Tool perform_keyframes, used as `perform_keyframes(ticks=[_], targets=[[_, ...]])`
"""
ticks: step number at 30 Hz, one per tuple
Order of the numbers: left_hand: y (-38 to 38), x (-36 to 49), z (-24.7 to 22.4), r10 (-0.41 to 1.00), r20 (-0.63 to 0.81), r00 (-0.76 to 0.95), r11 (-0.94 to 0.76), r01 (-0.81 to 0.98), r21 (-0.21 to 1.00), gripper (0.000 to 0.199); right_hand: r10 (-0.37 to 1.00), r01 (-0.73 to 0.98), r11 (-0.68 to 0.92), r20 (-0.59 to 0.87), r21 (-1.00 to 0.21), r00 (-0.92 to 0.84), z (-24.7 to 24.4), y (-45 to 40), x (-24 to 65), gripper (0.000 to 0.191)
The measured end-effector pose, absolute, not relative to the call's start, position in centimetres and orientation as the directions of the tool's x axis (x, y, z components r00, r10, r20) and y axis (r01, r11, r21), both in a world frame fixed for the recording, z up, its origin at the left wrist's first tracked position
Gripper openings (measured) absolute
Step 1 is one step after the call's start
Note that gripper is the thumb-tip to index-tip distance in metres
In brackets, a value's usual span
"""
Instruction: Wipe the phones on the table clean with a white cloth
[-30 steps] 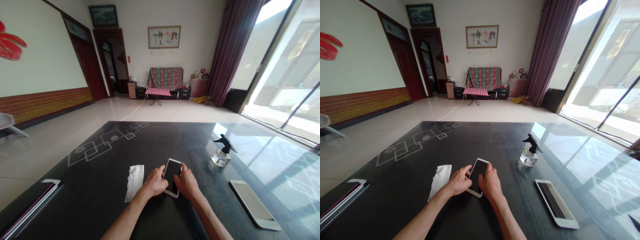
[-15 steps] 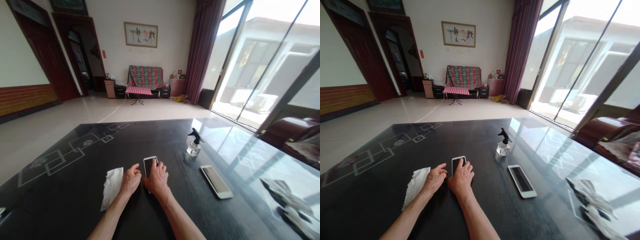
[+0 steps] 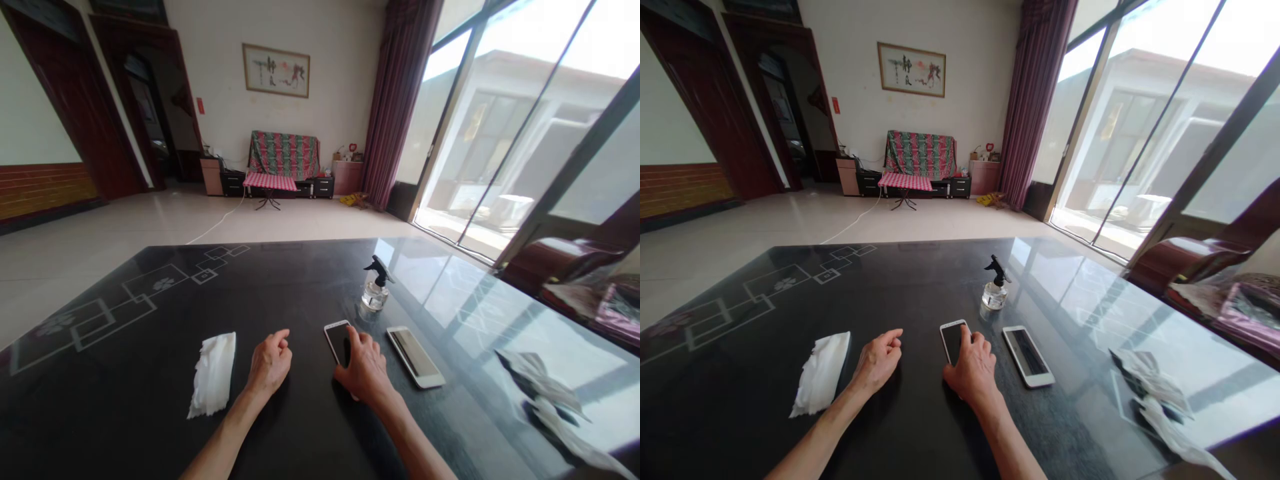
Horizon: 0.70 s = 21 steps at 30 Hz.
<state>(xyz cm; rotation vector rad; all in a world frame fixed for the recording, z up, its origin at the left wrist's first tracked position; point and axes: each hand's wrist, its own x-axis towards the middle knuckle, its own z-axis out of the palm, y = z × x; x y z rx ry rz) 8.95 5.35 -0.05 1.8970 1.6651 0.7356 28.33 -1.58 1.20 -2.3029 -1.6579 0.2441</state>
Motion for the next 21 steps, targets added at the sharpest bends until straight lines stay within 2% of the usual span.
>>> perform_keyframes(ticks=[10, 21], targets=[[6.1, 9.4, -1.0, 0.977, 0.115, 0.181, -0.214, 0.769, 0.602, 0.038, 0.941, 0.893, -0.315, 0.015, -0.321, 0.337, 1.3, -2.2, 28.9, 0.077], [6.1, 9.1, -1.5, 0.965, 0.16, 0.208, -0.262, 0.795, 0.546, 0.037, 0.918, 0.861, -0.393, -0.09, -0.323, 0.385, 2.2, -1.2, 28.6, 0.084]])
